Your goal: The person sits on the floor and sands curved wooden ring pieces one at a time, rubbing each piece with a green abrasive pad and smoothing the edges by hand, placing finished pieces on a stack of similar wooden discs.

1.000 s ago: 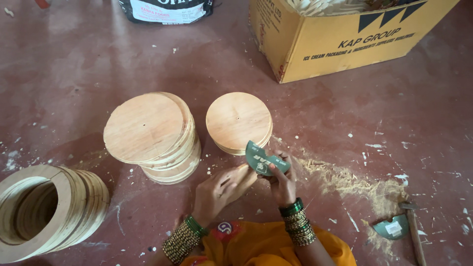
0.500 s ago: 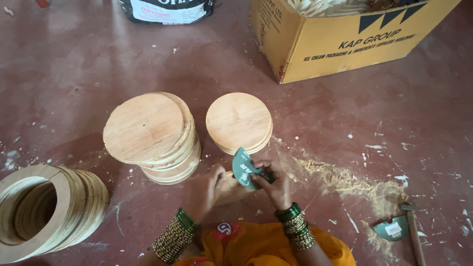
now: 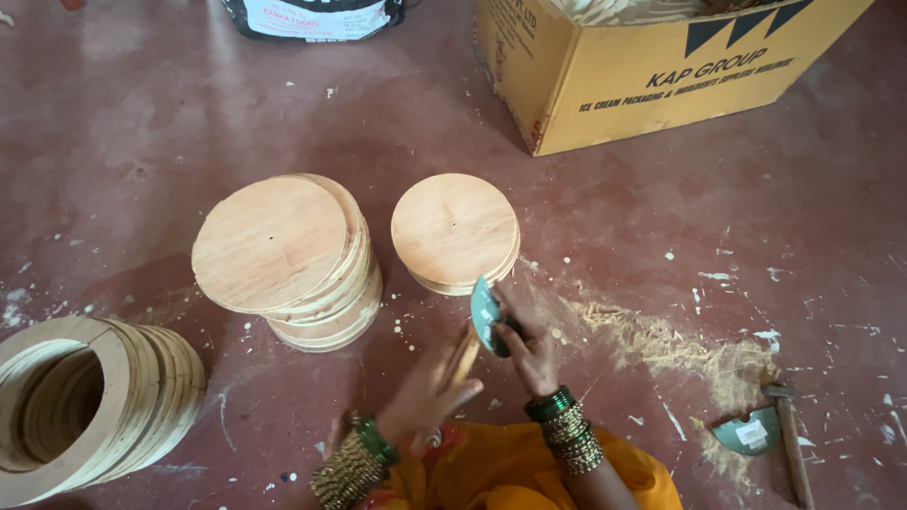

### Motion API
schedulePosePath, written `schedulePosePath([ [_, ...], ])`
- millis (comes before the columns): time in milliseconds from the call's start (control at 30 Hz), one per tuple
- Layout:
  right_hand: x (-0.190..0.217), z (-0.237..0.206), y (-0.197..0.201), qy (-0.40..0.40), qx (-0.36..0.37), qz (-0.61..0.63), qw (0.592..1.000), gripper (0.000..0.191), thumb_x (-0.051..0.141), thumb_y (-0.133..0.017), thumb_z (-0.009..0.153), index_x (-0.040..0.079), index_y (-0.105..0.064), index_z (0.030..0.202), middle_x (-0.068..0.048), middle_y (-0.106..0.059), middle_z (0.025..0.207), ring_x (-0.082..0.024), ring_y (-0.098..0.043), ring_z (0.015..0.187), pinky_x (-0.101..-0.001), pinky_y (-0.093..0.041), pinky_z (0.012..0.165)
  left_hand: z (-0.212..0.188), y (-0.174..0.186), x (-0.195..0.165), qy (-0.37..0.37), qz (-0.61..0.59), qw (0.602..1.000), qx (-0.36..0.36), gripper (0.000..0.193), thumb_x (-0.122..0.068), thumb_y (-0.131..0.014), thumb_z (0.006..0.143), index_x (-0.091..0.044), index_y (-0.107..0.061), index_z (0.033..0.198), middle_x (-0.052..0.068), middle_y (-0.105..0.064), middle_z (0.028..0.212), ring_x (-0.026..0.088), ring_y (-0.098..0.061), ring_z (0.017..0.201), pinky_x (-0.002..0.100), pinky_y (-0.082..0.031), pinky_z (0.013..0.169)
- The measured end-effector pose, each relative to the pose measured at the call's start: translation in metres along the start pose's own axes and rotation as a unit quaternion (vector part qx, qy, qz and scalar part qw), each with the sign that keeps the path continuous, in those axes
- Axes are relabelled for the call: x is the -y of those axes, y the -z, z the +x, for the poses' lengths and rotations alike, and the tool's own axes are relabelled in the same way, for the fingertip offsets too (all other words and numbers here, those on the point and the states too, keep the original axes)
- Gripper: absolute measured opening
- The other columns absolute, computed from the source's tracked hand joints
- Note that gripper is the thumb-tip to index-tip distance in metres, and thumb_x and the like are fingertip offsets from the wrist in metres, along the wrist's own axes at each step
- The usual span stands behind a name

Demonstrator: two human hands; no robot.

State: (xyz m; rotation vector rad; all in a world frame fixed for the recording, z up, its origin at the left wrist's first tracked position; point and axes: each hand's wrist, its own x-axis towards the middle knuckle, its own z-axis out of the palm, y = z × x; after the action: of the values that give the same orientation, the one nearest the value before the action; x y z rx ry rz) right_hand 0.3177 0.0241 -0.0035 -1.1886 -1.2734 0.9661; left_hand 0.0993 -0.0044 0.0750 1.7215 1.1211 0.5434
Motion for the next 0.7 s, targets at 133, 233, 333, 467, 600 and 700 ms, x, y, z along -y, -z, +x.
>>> schedulePosePath([
  [133, -0.004, -0.002, -0.01, -0.099, 0.032, 0.203, 0.974, 0.03, 0.012, -0.056, 0.098, 0.005, -0.066, 0.126, -0.01, -0.07, 0.098, -0.016, -0.066, 0.083, -0.0311, -0.055, 0.075, 0.004, -0.026, 0.015, -0.224, -0.063, 0.972, -0.021, 0.098, -0.064, -0.054, 0.097, -0.007, -0.013, 0.165, 0.028, -0.012, 0.172, 0.04, -0.008, 0.161, 0.055, -0.013, 0.129],
  [233, -0.002, -0.001, -0.012, -0.171, 0.049, 0.366, 0.914, 0.033, 0.014, -0.047, 0.099, 0.006, -0.061, 0.127, -0.009, -0.067, 0.098, -0.015, -0.063, 0.08, -0.03, -0.053, 0.071, 0.012, -0.02, 0.025, -0.296, 0.197, 0.931, -0.079, 0.095, -0.07, -0.062, 0.085, -0.014, -0.033, 0.156, 0.021, -0.024, 0.168, 0.037, -0.014, 0.159, 0.056, -0.011, 0.13],
  [333, -0.001, -0.001, -0.009, -0.135, 0.063, 0.396, 0.906, 0.03, 0.018, -0.046, 0.106, 0.0, -0.06, 0.125, -0.007, -0.063, 0.094, -0.015, -0.057, 0.077, -0.0297, -0.047, 0.067, 0.02, -0.008, 0.029, -0.299, 0.318, 0.895, -0.096, 0.085, -0.069, -0.07, 0.079, -0.019, -0.049, 0.144, 0.013, -0.04, 0.156, 0.034, -0.027, 0.151, 0.057, -0.014, 0.126],
  [467, 0.003, 0.0, 0.003, -0.193, 0.019, 0.369, 0.909, 0.031, 0.024, -0.048, 0.108, -0.001, -0.058, 0.123, -0.004, -0.06, 0.088, -0.015, -0.057, 0.078, -0.0301, -0.049, 0.073, 0.032, 0.007, 0.032, -0.215, 0.324, 0.917, -0.088, 0.078, -0.055, -0.072, 0.077, -0.019, -0.05, 0.142, 0.011, -0.06, 0.143, 0.032, -0.051, 0.136, 0.045, -0.037, 0.119],
  [600, 0.002, 0.006, 0.027, -0.162, 0.018, 0.293, 0.942, 0.046, 0.027, -0.051, 0.101, 0.011, -0.056, 0.144, 0.002, -0.056, 0.08, -0.01, -0.055, 0.076, -0.0222, -0.046, 0.073, 0.036, 0.039, 0.049, -0.094, 0.298, 0.949, -0.031, 0.067, -0.052, -0.079, 0.07, -0.007, -0.066, 0.118, 0.013, -0.072, 0.087, 0.03, -0.069, 0.084, 0.049, -0.049, 0.086],
  [700, -0.004, 0.009, 0.032, -0.056, 0.021, 0.288, 0.956, 0.045, 0.027, -0.06, 0.109, 0.002, -0.064, 0.146, 0.004, -0.055, 0.079, -0.008, -0.05, 0.074, -0.0226, -0.044, 0.068, 0.028, 0.047, 0.057, -0.016, 0.245, 0.969, 0.006, 0.049, -0.051, -0.079, 0.08, -0.003, -0.076, 0.082, 0.018, -0.068, 0.072, 0.033, -0.068, 0.065, 0.045, -0.053, 0.067],
])
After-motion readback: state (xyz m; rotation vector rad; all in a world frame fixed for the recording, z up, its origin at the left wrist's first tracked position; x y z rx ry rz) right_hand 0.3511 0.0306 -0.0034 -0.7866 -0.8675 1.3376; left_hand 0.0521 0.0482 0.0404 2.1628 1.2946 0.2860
